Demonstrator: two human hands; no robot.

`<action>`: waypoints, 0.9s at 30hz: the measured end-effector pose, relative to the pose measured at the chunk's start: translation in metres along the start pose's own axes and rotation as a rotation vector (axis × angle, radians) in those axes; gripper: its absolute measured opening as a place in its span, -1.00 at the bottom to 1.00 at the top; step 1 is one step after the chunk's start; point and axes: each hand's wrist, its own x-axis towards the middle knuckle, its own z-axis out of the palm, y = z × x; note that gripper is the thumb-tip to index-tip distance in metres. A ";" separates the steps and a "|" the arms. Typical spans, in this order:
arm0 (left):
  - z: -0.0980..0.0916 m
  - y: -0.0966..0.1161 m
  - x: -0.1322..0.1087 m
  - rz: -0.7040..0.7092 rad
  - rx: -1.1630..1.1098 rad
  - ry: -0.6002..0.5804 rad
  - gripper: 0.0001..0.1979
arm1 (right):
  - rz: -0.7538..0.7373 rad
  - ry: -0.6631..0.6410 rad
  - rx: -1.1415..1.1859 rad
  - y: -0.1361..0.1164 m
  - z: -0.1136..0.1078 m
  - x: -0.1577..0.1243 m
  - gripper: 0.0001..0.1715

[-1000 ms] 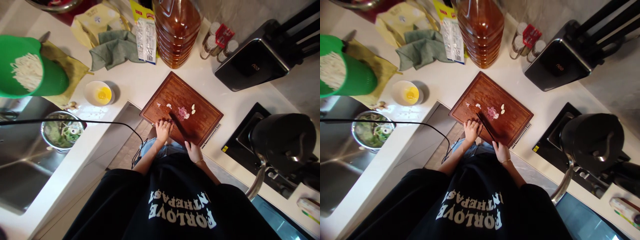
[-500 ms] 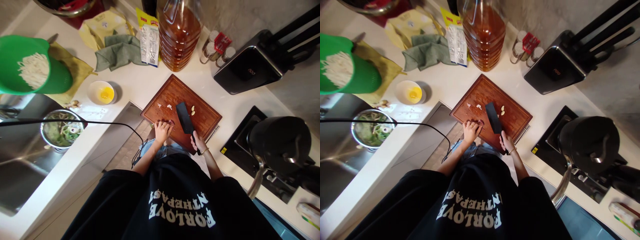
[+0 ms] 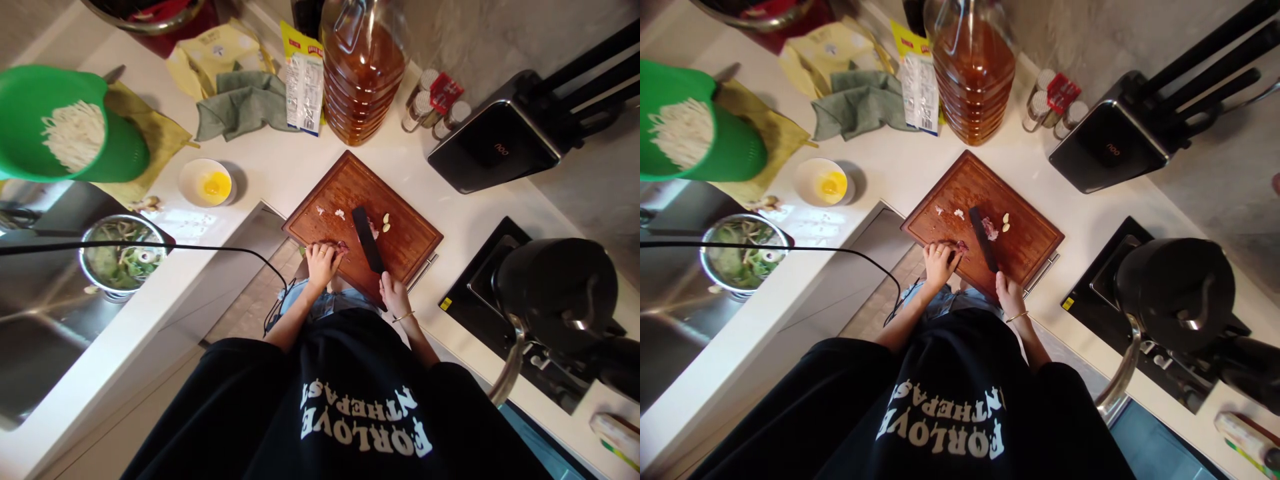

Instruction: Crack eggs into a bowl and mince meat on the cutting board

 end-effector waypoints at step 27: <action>0.005 0.005 0.013 0.226 0.047 -0.078 -0.72 | -0.150 0.117 -0.572 -0.006 0.018 -0.002 -0.41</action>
